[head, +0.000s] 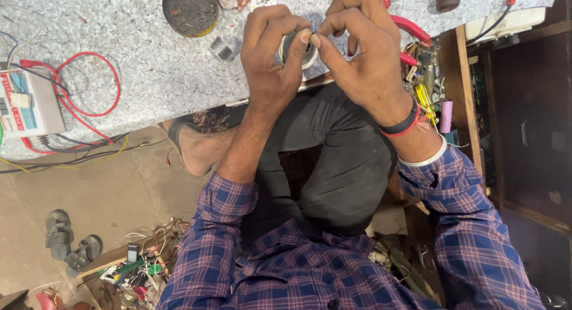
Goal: The person uses a soldering iron to heat and solder wires to a small cylindrical component, then uses pliers to trim excess wire and repositions the component. The person repeats soldering and trimming steps on the same component while seated at a workbench.
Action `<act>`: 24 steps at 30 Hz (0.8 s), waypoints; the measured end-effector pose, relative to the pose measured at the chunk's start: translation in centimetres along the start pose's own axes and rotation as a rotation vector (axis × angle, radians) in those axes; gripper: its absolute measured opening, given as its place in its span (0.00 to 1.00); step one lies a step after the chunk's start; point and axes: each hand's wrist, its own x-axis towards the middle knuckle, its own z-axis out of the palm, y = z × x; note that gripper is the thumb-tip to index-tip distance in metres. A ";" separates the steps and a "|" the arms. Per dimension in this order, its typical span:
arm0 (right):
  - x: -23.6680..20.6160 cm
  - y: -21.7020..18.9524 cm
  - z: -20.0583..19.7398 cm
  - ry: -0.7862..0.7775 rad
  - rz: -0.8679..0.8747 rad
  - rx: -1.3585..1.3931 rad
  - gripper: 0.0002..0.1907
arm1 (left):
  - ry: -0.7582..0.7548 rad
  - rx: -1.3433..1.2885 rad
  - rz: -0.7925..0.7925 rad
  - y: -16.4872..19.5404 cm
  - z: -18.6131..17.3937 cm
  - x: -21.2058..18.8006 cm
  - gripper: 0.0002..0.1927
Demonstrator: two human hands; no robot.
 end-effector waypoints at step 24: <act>0.2 -1.2 0.1 0.052 -0.017 -0.053 0.08 | 0.076 0.209 0.163 0.5 -0.1 -0.2 0.08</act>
